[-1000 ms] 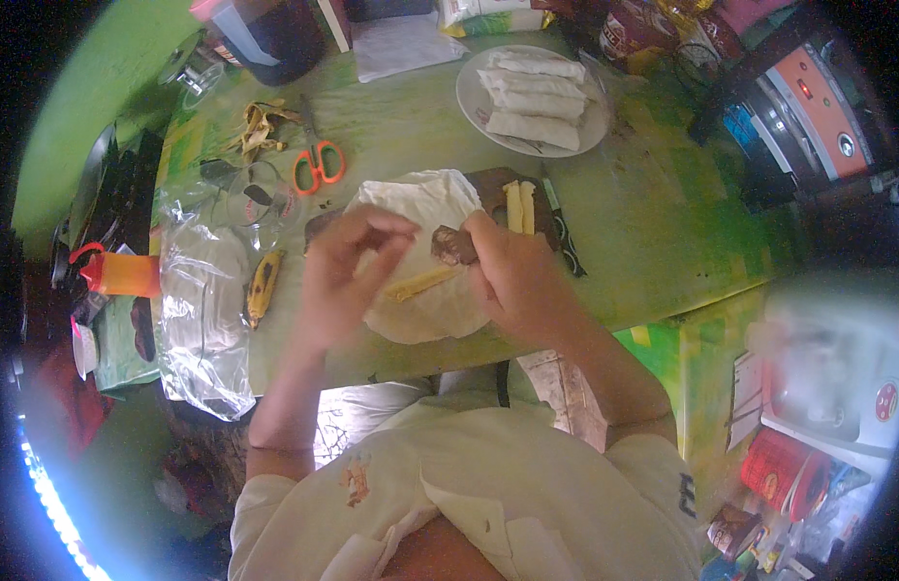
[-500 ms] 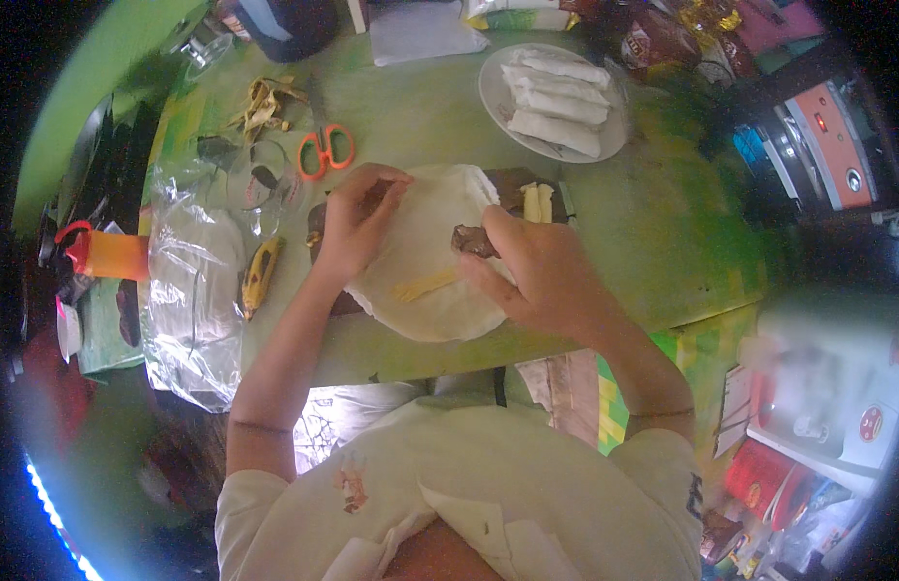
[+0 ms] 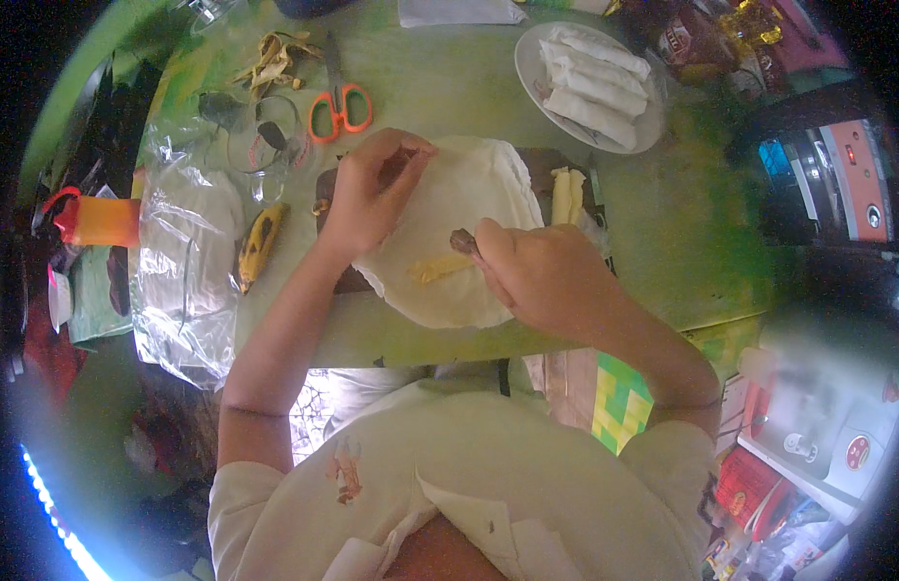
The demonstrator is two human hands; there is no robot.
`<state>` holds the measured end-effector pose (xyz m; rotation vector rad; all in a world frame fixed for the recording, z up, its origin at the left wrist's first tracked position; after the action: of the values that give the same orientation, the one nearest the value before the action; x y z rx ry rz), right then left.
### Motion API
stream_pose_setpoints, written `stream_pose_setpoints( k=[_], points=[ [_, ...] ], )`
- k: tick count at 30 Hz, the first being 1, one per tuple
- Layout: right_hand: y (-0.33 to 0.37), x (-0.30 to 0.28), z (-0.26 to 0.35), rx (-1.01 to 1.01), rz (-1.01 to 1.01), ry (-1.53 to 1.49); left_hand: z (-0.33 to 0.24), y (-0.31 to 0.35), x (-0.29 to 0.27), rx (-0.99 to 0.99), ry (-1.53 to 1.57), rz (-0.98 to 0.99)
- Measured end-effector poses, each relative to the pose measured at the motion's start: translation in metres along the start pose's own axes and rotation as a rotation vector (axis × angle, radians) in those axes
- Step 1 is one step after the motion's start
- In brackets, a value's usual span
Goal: The person assembles banana rolls by placing sliced bananas on a thin dough sheet, adding a dark filling, and rolling the dough. The finished rolls are placed on a plate. The person uses a knife to slice bananas and a fork to assist with rolling.
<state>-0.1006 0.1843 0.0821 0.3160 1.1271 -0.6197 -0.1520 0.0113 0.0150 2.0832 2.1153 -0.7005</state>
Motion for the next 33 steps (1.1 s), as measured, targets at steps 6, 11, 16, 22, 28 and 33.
stream_pose_setpoints(
  k=[6, 11, 16, 22, 28, 33],
  points=[
    [-0.002, 0.006, 0.003, -0.037, 0.068, 0.084, 0.003, 0.000, -0.001, 0.001, -0.056, 0.001],
    [-0.005, 0.015, 0.006, -0.071, 0.103, 0.112, 0.005, 0.000, -0.002, -0.033, -0.085, 0.010],
    [-0.007, 0.021, 0.008, -0.079, 0.129, 0.148, 0.002, -0.001, -0.002, 0.023, -0.052, -0.030],
    [-0.010, 0.022, 0.012, -0.128, 0.092, 0.014, 0.002, -0.001, -0.002, 0.039, -0.052, -0.037],
    [-0.016, 0.024, 0.017, -0.091, 0.115, -0.041, 0.001, -0.001, -0.002, 0.023, -0.048, -0.023],
    [-0.018, 0.037, 0.016, -0.113, 0.175, 0.018, 0.000, 0.000, -0.003, 0.021, -0.052, -0.012]
  ],
)
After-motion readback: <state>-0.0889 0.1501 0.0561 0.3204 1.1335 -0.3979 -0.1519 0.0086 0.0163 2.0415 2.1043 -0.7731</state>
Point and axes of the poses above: each hand's wrist, its own y-axis away from the middle knuckle, its own x-axis out of the palm, z = x × y, the point moved 6 cm from there along -y, towards the middle knuckle, and after that the axes turned 5 degrees about -y, right-handed, at the moved point
